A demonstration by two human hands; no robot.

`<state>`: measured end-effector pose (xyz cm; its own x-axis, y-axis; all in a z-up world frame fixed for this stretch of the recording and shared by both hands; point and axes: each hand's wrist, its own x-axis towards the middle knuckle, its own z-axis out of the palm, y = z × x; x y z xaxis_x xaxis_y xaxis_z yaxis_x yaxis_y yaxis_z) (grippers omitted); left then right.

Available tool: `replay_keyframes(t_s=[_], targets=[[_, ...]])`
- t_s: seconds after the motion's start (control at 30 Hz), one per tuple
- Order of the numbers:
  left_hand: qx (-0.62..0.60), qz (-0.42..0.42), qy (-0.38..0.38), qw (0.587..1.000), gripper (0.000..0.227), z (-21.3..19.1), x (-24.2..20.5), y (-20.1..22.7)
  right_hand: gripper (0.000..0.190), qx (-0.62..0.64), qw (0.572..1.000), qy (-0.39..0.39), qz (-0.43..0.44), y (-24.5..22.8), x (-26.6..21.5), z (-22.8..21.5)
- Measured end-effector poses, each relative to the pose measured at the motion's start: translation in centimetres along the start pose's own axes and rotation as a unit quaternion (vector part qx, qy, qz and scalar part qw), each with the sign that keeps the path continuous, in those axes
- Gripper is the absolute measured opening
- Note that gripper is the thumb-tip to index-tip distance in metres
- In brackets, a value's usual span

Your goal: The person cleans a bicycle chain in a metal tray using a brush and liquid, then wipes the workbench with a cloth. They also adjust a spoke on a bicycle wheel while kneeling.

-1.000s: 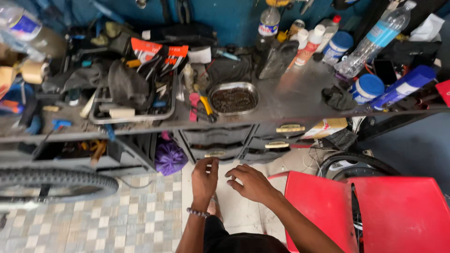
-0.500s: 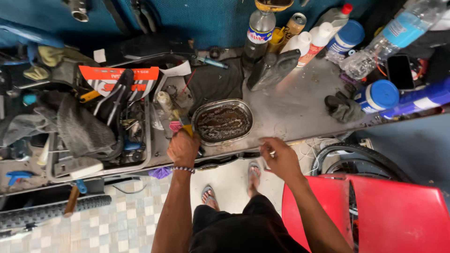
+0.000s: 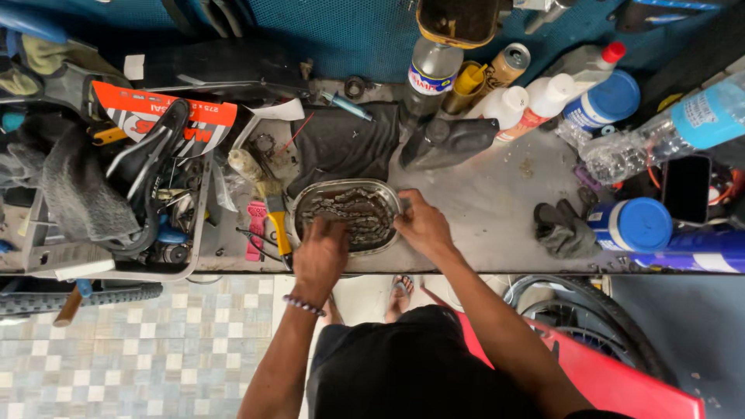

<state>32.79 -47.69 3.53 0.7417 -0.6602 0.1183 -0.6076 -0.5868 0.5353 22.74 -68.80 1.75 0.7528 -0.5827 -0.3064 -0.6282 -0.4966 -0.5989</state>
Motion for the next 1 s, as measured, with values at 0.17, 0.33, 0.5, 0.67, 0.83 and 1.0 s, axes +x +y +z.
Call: replay_keyframes(t_s=[0.17, 0.33, 0.5, 0.67, 0.83, 1.0], targets=[[0.032, 0.067, -0.086, 0.994, 0.014, 2.7, 1.1, -0.3, 0.043, -0.036, 0.999, 0.036, 0.004, 0.0, 0.7, -2.4], [0.018, 0.162, -0.105, 0.981, 0.028, 4.1, 2.5, 0.2, 0.036, -0.122, 0.973, 0.179, -0.082, -0.8, 0.0, -3.0], [0.039, 0.222, -0.134, 0.965, 0.037, 4.1, 4.3, 1.4, 0.029, -0.110, 0.977, 0.173, -0.065, -2.5, -2.4, -2.7], [0.025, 0.185, -0.169, 0.968, 0.043, 3.3, 4.4, 1.0, 0.028, -0.073, 0.984, 0.155, -0.040, -3.0, -3.7, -2.7], [-0.012, 0.152, -0.167, 0.974, 0.034, 2.4, 4.0, -0.2, 0.028, -0.077, 0.982, 0.149, -0.089, -1.7, -3.7, -2.9], [0.017, 0.140, -0.123, 0.982, 0.047, 2.5, 4.2, 0.0, 0.046, -0.170, 0.955, 0.131, -0.203, -0.7, -2.6, -2.0]])
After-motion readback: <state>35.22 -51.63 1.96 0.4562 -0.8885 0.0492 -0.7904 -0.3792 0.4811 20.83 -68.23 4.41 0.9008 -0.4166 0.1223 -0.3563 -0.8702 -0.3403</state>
